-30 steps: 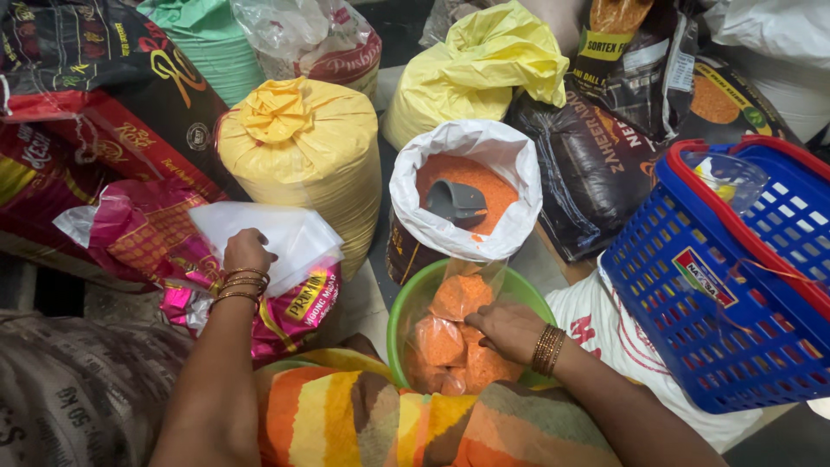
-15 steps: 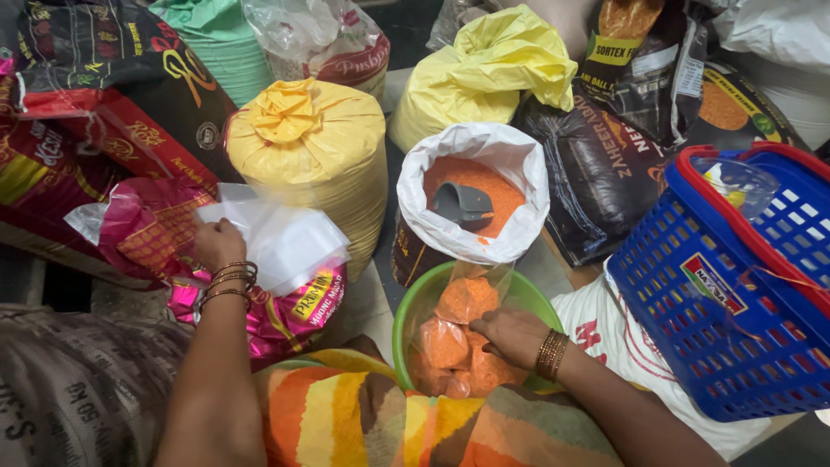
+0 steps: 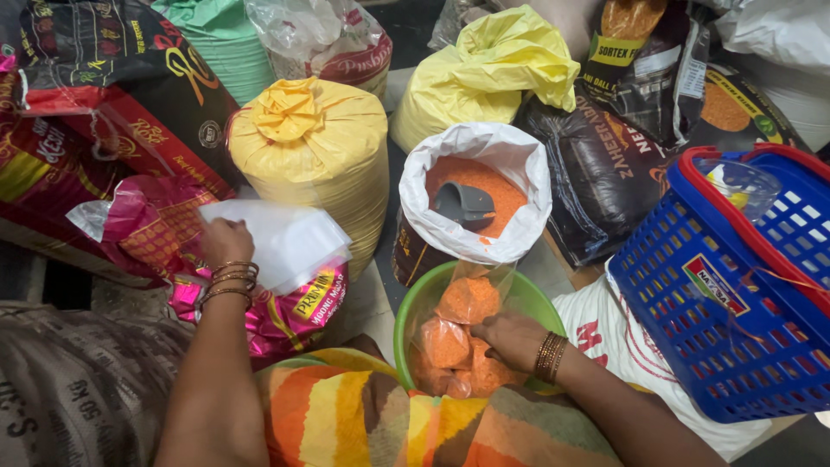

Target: The person scoops orange split peas from a large sack using a scoop and pours them into small plastic bags. The person then ties each filled bag and places it into a green bowl. The process is repeated multiple times.

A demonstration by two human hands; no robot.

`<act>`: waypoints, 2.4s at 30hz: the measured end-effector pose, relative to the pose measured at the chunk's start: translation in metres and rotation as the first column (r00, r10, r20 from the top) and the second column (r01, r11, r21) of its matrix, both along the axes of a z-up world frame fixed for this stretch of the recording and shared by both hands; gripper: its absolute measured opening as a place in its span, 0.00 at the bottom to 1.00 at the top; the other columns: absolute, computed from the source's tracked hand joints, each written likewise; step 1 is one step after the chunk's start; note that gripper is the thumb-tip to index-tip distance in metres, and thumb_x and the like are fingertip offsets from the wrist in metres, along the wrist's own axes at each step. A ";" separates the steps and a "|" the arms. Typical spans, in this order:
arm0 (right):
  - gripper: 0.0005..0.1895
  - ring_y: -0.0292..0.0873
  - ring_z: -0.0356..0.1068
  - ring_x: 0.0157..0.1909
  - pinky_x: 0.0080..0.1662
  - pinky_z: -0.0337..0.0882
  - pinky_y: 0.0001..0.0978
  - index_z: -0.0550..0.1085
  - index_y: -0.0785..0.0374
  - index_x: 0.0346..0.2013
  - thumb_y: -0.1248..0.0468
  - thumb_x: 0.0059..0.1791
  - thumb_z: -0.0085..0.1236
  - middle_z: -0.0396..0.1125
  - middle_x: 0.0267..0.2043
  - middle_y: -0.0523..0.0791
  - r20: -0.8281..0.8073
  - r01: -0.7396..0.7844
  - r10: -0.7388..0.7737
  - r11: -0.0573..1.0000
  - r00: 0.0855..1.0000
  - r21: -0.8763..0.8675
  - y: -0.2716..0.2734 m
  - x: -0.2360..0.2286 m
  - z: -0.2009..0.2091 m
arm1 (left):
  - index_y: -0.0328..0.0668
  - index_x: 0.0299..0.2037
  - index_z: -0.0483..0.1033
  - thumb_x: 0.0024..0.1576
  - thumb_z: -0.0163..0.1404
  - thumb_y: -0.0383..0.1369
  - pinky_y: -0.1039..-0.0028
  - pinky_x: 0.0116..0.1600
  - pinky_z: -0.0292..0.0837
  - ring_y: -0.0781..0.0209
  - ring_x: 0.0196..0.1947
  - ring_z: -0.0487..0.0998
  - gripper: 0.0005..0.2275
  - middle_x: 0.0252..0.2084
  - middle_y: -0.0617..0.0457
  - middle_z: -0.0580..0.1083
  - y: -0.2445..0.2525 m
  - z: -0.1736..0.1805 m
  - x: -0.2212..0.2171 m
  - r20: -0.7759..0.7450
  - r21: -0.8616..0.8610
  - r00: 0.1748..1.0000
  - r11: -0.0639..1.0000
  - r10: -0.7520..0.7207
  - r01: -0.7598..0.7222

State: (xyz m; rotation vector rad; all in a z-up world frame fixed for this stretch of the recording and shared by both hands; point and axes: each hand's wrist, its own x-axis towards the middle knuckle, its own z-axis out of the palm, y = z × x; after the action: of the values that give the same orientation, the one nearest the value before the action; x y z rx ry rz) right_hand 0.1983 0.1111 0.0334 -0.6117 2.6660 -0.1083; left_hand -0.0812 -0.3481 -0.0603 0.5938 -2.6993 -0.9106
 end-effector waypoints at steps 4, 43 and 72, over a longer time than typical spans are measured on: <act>0.22 0.54 0.71 0.49 0.50 0.69 0.47 0.73 0.56 0.50 0.59 0.43 0.67 0.71 0.43 0.47 -0.005 -0.006 0.005 1.000 1.000 -0.008 0.001 -0.001 -0.001 | 0.35 0.34 0.81 0.58 0.58 0.35 0.52 0.39 0.73 0.38 0.34 0.81 0.09 0.35 0.38 0.79 0.005 0.024 0.006 -0.440 -0.081 0.889 0.980 0.131 -0.184; 0.07 0.55 0.74 0.37 0.38 0.72 0.48 0.79 0.56 0.38 0.61 0.48 0.56 0.74 0.34 0.48 -0.484 0.293 -0.511 0.840 0.710 -0.457 0.076 -0.007 0.001 | 0.39 0.65 0.65 0.49 0.51 0.22 0.60 0.37 0.78 0.44 0.33 0.82 0.29 0.71 0.29 0.57 0.300 0.151 0.228 0.112 -0.347 0.255 0.202 -0.961 0.916; 0.24 0.57 0.73 0.53 0.56 0.71 0.48 0.80 0.62 0.45 0.45 0.48 0.59 0.72 0.52 0.55 -0.204 0.539 -0.545 0.838 0.813 -0.087 0.066 -0.257 -0.100 | 0.31 0.54 0.74 0.44 0.52 0.20 0.56 0.53 0.75 0.34 0.49 0.79 0.23 0.56 0.38 0.75 0.269 0.146 0.166 -0.497 -0.094 0.375 0.479 -0.782 0.873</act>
State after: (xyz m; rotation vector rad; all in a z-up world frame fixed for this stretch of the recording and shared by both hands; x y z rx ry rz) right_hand -0.0589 0.1770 -0.0671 0.1694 2.9837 -0.2462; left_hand 0.0845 -0.0789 0.0860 -1.0396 -2.3142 -1.2928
